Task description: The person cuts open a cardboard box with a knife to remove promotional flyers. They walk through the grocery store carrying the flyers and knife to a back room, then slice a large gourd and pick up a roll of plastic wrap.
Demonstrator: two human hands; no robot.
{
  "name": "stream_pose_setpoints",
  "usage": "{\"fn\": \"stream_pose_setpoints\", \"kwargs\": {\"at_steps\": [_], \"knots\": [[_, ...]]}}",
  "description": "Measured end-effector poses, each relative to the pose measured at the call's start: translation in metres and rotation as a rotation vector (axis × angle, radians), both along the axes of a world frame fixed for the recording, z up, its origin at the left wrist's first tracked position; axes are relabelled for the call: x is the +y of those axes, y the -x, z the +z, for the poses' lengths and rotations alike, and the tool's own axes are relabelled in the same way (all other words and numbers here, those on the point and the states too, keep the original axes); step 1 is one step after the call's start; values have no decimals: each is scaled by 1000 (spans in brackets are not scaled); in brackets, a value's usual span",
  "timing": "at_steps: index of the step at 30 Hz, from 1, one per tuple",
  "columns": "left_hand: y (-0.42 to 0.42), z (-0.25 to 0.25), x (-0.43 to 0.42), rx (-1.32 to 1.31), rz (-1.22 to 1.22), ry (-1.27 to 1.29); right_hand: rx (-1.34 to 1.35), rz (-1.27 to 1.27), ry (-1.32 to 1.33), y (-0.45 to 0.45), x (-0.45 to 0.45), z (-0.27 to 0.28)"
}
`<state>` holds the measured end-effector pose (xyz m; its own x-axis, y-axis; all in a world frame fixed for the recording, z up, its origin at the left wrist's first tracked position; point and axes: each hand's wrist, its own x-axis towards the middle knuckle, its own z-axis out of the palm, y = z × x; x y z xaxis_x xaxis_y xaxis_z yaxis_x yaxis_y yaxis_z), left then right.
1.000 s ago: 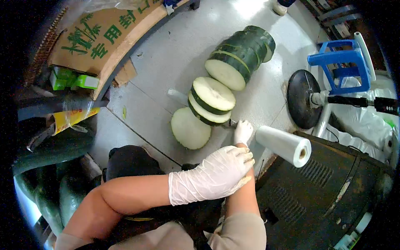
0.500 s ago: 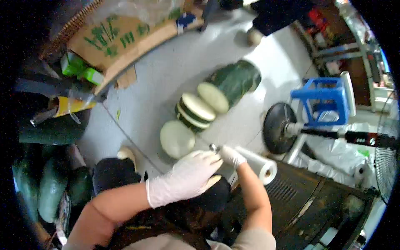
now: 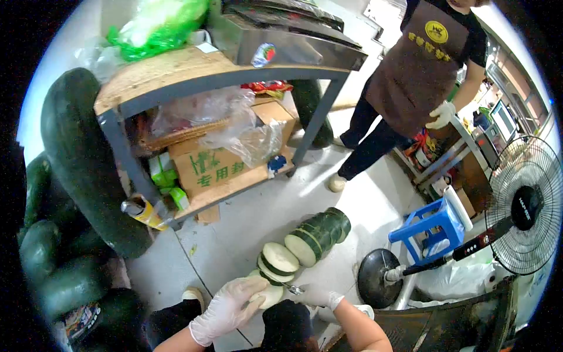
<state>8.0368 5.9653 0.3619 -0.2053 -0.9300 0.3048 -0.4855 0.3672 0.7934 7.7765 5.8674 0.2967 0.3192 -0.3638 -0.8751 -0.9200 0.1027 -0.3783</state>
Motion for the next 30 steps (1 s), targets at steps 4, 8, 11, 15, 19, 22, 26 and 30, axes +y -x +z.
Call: {"fn": "stream_pose_setpoints", "kwargs": {"at_steps": [4,8,11,15,19,22,26,30], "knots": [[-10,14,14,107,128,65,-51,43,85,-33,1,29],[-19,16,25,110,177,107,-68,97,161,-44,-4,31],[-23,15,29,108,213,147,-70,153,225,-53,-8,55],[-23,19,31,117,209,116,-74,125,302,-42,-7,61],[-18,22,29,115,119,70,-32,134,374,-31,-5,77],[-12,26,27,50,23,27,-38,80,336,-21,-9,76],[-2,18,24,0,-100,62,-66,97,407,-8,-8,72],[8,1,27,-66,-130,72,-110,173,588,0,-8,81]]}}
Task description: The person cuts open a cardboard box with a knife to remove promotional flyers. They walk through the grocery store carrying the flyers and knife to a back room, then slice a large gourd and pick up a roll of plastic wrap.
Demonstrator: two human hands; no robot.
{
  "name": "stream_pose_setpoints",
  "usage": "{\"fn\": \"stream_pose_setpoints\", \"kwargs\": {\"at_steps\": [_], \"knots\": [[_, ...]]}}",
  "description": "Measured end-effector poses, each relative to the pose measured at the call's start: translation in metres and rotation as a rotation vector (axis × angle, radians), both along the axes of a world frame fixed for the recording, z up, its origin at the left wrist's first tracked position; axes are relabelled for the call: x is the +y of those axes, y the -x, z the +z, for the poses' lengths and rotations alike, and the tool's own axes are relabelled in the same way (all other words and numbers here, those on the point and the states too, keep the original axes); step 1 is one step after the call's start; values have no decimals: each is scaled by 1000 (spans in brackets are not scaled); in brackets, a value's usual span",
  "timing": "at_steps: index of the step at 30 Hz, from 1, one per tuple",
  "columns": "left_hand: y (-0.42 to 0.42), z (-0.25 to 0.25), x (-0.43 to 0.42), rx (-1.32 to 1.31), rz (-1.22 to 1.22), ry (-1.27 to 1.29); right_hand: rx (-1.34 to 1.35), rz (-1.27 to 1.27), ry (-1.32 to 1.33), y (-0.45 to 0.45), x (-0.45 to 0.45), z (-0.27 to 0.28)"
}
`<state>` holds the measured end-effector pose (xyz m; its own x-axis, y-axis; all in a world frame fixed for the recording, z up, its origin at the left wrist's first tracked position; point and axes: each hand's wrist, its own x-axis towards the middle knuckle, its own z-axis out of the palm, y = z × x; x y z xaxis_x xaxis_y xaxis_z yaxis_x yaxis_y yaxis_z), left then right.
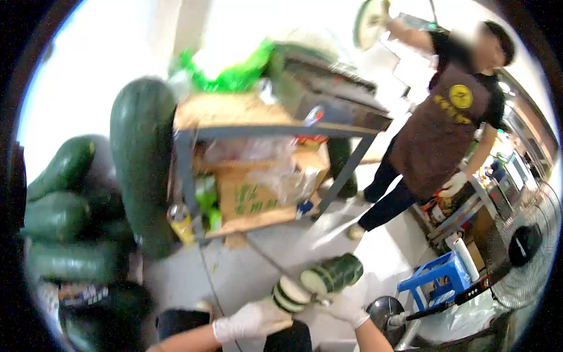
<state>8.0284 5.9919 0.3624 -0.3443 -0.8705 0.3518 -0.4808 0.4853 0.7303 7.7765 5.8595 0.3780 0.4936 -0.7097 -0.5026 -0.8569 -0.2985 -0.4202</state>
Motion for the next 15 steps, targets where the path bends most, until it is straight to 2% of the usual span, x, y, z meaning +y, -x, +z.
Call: {"fn": "stream_pose_setpoints", "kwargs": {"at_steps": [2,3,5,7,12,15], "knots": [[5,-14,-1,-10,-27,-75,-46,-11,35,-2,-4,6],[3,-16,-2,32,-26,-33,98,92,144,-3,-12,5],[2,-23,-3,-39,-17,-38,41,11,137,-25,-8,29],[1,-22,-1,-41,-2,-51,70,55,181,-43,-9,51],[1,-23,0,-41,37,13,24,142,316,-72,-21,69],[-4,-23,0,-41,18,-50,-13,180,359,-95,-31,74]]}}
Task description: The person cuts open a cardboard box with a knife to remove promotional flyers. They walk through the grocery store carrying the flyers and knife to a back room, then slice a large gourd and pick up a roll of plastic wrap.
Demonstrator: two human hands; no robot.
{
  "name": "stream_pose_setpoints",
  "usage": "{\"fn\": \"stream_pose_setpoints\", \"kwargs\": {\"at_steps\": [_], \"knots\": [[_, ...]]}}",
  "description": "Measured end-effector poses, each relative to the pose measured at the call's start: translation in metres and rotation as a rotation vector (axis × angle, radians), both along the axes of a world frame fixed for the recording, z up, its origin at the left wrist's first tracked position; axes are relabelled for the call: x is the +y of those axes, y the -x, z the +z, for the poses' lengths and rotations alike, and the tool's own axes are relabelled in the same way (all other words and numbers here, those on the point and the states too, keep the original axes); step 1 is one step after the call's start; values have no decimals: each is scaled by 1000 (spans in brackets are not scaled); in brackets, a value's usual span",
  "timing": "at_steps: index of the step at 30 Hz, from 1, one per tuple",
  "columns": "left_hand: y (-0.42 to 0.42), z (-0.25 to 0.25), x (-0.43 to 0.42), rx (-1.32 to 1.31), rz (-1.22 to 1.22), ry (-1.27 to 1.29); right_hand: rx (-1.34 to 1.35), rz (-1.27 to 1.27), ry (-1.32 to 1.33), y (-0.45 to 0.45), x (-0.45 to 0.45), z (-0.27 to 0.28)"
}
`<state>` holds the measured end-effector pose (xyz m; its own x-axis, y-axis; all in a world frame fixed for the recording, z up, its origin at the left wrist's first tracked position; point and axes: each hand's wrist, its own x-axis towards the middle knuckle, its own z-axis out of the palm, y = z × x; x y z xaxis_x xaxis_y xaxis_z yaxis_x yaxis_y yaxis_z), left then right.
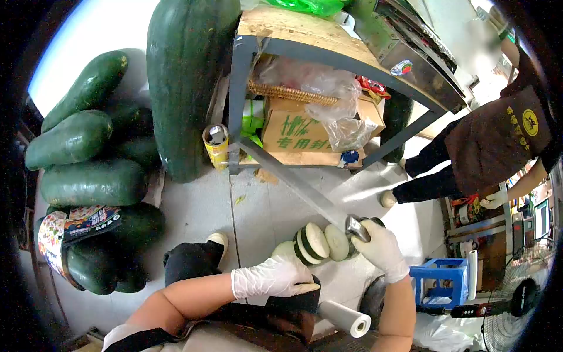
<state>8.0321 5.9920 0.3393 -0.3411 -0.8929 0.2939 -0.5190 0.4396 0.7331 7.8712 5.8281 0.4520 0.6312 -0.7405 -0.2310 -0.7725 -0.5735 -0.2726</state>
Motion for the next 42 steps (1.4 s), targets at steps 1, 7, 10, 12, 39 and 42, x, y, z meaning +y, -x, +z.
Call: {"fn": "stream_pose_setpoints", "kwargs": {"at_steps": [1,7,10,12,39,42], "knots": [[-1,-1,0,-10,-2,-6,-37,12,8,-7,-4,1],[-6,2,2,41,62,24,-66,106,-190,-60,-43,0],[-2,2,8,78,74,-35,-41,10,-483,-98,-54,5],[-3,11,11,70,58,-77,51,45,-516,-125,-62,12],[-26,46,53,239,165,-37,-177,546,308,-428,-9,-39],[-24,41,53,161,194,-31,-80,543,227,-431,-22,-65]]}}
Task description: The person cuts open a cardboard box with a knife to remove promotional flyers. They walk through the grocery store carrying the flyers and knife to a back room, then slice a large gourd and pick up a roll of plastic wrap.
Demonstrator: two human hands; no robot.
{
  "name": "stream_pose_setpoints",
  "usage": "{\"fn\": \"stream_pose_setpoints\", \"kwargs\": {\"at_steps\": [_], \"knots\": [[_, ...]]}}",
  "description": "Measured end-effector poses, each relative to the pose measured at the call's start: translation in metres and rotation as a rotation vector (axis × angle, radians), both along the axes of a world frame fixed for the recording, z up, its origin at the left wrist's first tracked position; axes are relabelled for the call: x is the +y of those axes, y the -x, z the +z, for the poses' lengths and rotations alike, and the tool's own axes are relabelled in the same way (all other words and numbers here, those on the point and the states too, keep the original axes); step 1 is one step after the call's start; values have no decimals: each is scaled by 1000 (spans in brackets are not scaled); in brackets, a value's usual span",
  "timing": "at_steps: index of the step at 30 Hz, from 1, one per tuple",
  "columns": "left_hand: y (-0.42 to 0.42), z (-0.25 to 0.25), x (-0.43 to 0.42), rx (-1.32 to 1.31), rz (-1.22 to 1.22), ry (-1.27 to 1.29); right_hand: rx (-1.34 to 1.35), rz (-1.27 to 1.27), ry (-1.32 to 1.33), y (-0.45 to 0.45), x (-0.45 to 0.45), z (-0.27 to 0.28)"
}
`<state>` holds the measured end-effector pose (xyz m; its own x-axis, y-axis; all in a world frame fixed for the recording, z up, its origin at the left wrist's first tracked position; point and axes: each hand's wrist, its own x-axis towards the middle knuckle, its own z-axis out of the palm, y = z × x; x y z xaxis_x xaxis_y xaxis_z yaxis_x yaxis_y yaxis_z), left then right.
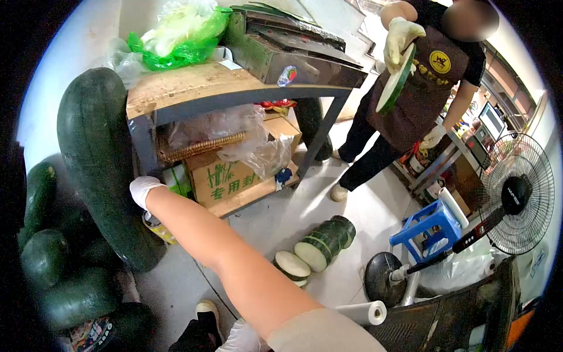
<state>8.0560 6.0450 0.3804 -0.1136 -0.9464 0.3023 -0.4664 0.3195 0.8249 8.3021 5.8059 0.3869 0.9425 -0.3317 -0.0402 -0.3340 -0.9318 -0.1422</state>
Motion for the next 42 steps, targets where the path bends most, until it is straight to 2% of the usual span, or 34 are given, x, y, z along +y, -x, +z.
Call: {"fn": "stream_pose_setpoints", "kwargs": {"at_steps": [2,4,5,7,9,11,12,13,15,16,17,18,19,20,21,23,25,27,30,31,32,35,37,38,39,40,41,42], "knots": [[1,-15,-5,-112,-46,-13,-11,6,-53,3,-8,-15],[1,-12,-6,-81,-69,-25,-20,11,-79,0,-16,-24],[0,-7,-8,-63,-77,-31,-22,15,-91,10,-12,-11],[2,-5,-18,-28,-128,-36,-208,-26,-298,43,-2,3],[6,-2,-23,-42,-159,-73,-568,5,-371,93,19,16],[9,1,-27,-107,-156,-136,-761,-114,-496,153,38,7],[10,-1,-27,-173,-187,-257,-815,-162,-546,187,40,-8],[11,0,-28,-224,-205,-271,-664,-327,-617,233,47,-9],[16,1,-27,-336,-235,-300,-575,-518,-505,316,58,-79],[19,-7,-30,-290,-214,-218,-212,-643,-663,361,73,-80],[21,-6,-34,-319,-210,-231,-148,-160,-98,416,85,-170],[24,-4,-39,-343,-207,-242,362,-98,-438,453,100,-150],[28,0,-43,-365,-208,-259,448,-52,-699,484,120,-149],[32,4,-48,-283,-163,-227,465,-75,-916,507,144,-151],[33,-7,-63,-264,-254,-280,463,-107,-1056,523,163,-152],[44,-23,-78,-336,-254,-250,446,-146,-1220,542,190,-153],[58,-27,-90,-497,-314,-340,435,-156,-1292,553,206,-156],[69,-36,-93,-421,-331,-272,434,-135,-1363,562,223,-157],[81,-34,-94,-388,-391,-326,421,-113,-1455,575,240,-154],[85,-40,-97,-480,-426,-361,444,-125,-1462,579,243,-154],[89,-45,-97,-466,-427,-355,551,-182,-1435,584,242,-160],[101,-41,-90,-444,-432,-309,551,-55,-1369,602,249,-163],[114,-39,-84,-489,-449,-282,527,-165,-1447,622,258,-187],[119,-26,-80,-454,-444,-366,522,-285,-1507,637,268,-209],[121,-11,-81,-474,-467,-361,609,-79,-1424,604,244,-145],[119,1,-84,-438,-461,-356,613,-152,-1479,589,227,-111],[114,-12,-82,-271,-372,-204,578,-249,-1500,581,219,-105],[105,15,-91,-309,-321,-298,536,-346,-1519,573,211,-98]]}}
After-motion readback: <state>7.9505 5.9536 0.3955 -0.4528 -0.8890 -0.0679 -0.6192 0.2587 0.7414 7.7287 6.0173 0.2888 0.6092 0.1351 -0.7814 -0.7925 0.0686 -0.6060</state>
